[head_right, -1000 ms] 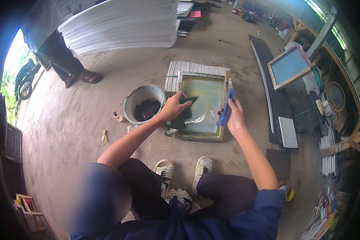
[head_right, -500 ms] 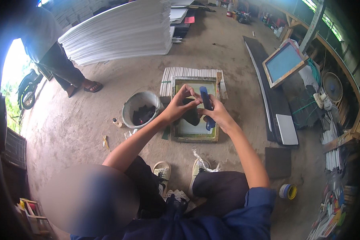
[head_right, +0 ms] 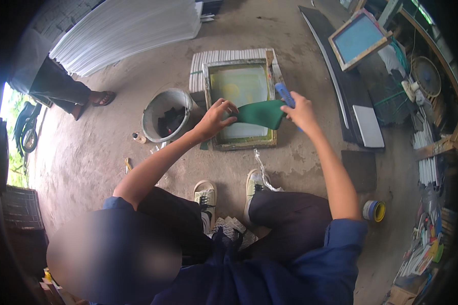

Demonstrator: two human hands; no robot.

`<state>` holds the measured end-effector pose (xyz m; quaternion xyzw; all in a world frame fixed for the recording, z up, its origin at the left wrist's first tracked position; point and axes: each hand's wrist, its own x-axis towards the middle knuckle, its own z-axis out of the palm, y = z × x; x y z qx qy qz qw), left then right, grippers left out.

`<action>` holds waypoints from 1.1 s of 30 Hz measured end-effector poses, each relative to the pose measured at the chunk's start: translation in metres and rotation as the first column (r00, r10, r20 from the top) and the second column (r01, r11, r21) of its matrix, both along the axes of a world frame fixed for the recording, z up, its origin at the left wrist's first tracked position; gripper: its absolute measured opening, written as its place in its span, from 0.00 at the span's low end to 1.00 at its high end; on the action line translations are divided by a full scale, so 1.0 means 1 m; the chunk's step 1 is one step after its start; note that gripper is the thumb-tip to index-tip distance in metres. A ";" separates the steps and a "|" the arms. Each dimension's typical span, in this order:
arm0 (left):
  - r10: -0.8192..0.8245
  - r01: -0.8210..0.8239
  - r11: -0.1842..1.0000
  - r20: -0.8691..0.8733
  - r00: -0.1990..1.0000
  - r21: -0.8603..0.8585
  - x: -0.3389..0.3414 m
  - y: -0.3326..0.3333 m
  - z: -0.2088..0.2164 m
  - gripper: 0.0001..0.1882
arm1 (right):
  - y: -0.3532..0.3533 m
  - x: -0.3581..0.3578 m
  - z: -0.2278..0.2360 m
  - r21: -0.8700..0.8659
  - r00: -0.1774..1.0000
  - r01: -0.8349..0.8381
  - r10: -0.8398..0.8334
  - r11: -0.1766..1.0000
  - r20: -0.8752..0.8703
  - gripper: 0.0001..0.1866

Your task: The person cleans a screen printing frame by removing tape, wiping the mesh with a cloth, and applying a liquid from a bottle. They use a scraper and sponge to clean the frame surface thoroughly.

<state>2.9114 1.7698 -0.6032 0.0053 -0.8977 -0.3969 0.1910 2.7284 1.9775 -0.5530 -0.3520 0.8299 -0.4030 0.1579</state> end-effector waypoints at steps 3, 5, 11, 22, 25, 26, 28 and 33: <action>-0.107 0.112 0.990 0.064 0.992 -0.085 -0.007 0.012 -0.028 0.12 | 0.026 -0.016 -0.005 -0.056 0.998 0.051 -0.048 0.997 0.046 0.11; -0.145 0.162 0.978 0.129 0.981 -0.134 -0.011 0.025 -0.056 0.13 | 0.035 -0.019 -0.014 -0.072 0.991 0.074 -0.066 0.995 0.116 0.10; -0.097 0.117 0.987 0.165 0.981 -0.111 -0.026 0.084 -0.138 0.18 | 0.067 -0.012 -0.066 0.031 0.963 0.125 -0.129 0.992 0.236 0.09; -0.043 0.076 0.994 0.368 0.929 -0.076 -0.006 0.019 -0.138 0.06 | 0.031 -0.003 -0.082 0.050 0.950 0.029 -0.043 0.998 0.310 0.10; 0.117 -0.090 0.990 0.277 0.954 -0.109 0.030 -0.045 -0.078 0.07 | -0.024 0.008 -0.059 0.040 0.957 -0.121 0.106 0.992 0.270 0.10; 0.203 -0.158 0.972 0.282 0.938 -0.174 0.050 -0.064 -0.064 0.08 | -0.047 0.018 -0.051 0.033 0.952 -0.185 0.171 0.982 0.253 0.10; 0.392 -0.345 0.914 0.242 0.887 -0.215 0.093 -0.089 -0.041 0.07 | -0.093 0.036 -0.039 0.034 0.931 -0.309 0.295 0.950 0.216 0.10; 0.689 -0.656 0.720 0.124 0.714 -0.226 0.211 -0.108 -0.045 0.04 | -0.173 0.089 -0.034 0.068 0.854 -0.503 0.484 0.862 0.191 0.12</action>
